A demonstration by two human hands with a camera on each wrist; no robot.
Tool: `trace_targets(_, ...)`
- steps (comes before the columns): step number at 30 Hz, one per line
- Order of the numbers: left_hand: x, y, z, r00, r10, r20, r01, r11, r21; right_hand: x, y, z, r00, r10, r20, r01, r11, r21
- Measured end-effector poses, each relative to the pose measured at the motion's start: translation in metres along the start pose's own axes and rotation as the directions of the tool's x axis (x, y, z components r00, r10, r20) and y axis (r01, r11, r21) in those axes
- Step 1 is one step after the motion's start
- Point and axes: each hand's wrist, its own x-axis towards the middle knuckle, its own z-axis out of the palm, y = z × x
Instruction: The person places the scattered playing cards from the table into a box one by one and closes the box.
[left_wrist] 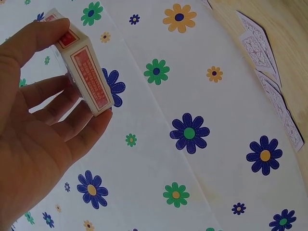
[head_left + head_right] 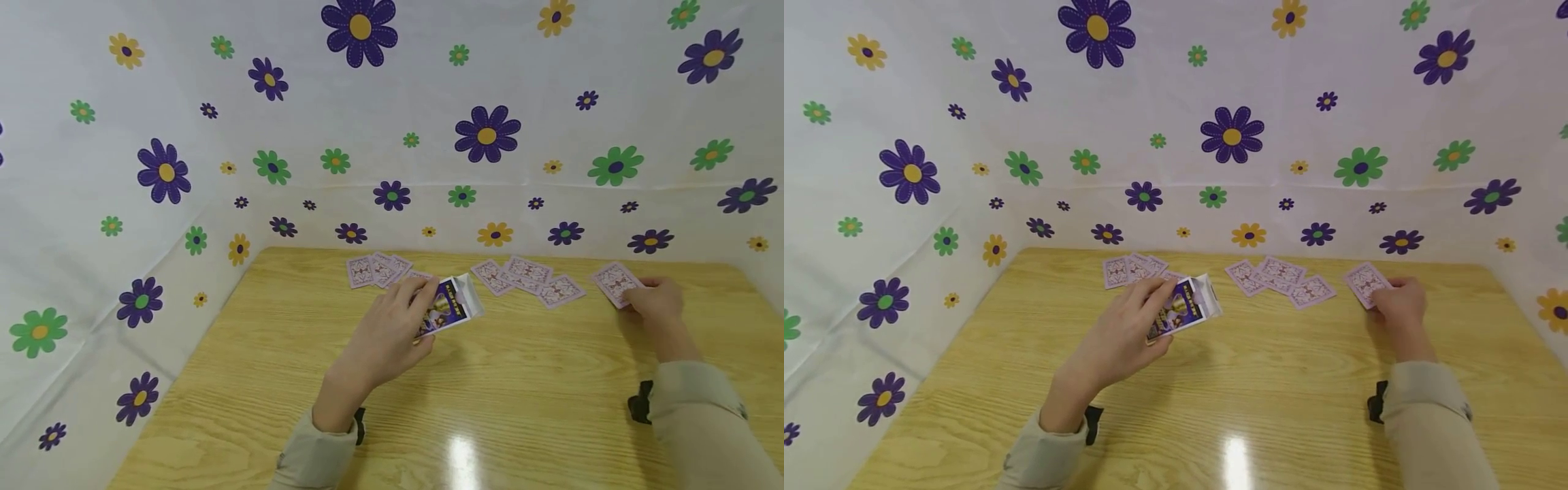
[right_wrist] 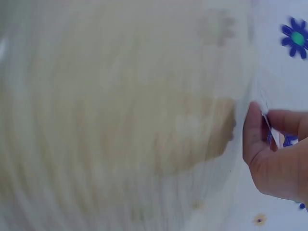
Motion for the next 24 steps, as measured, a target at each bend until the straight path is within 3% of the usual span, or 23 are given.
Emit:
trace_targets(1, 0.0, 0.0, 0.0, 1.0, 0.0, -0.001, 0.0, 1.0, 0.0, 0.0, -0.001, -0.001, 0.999, 0.047, -0.002, -0.046, 0.99, 0.137)
trace_targets(2, 0.0, 0.0, 0.0, 1.0, 0.001, -0.001, -0.001, 1.0, 0.001, 0.0, -0.002, -0.003, 0.995, 0.1, 0.001, -0.097, 0.956, 0.278)
trace_targets(5, 0.0, 0.0, 0.0, 1.0, 0.007, -0.004, -0.007, 1.0, 0.003, -0.002, -0.006, -0.008, 0.972, 0.231, 0.041, -0.21, 0.778, 0.592)
trace_targets(7, 0.0, 0.0, 0.0, 1.0, 0.011, -0.008, -0.011, 1.0, 0.001, -0.005, -0.008, -0.009, 0.96, 0.275, 0.058, -0.239, 0.692, 0.681)
trace_targets(9, 0.0, 0.0, 0.001, 1.0, 0.013, -0.011, -0.013, 1.0, 0.001, -0.008, -0.01, -0.009, 0.952, 0.3, 0.064, -0.254, 0.657, 0.71)
trace_targets(12, 0.001, 0.001, 0.002, 1.0, 0.01, -0.01, -0.01, 1.0, -0.004, -0.011, -0.012, -0.004, 0.953, 0.298, 0.046, -0.244, 0.673, 0.698)
trace_targets(14, 0.001, 0.001, 0.002, 1.0, 0.01, -0.01, -0.01, 1.0, -0.005, -0.014, -0.015, 0.0, 0.962, 0.269, 0.039, -0.226, 0.714, 0.663)
trace_targets(17, 0.001, 0.001, 0.002, 1.0, 0.01, -0.013, -0.01, 1.0, -0.006, -0.021, -0.019, 0.006, 0.982, 0.184, 0.036, -0.165, 0.761, 0.627)
trace_targets(20, 0.002, 0.002, 0.002, 1.0, 0.012, -0.016, -0.012, 1.0, -0.006, -0.03, -0.023, 0.01, 0.995, 0.078, 0.06, -0.098, 0.788, 0.608)
trace_targets(24, 0.003, 0.002, 0.001, 1.0, 0.012, -0.009, -0.012, 1.0, -0.001, -0.045, -0.026, 0.014, 0.993, -0.067, 0.097, -0.002, 0.809, 0.587)
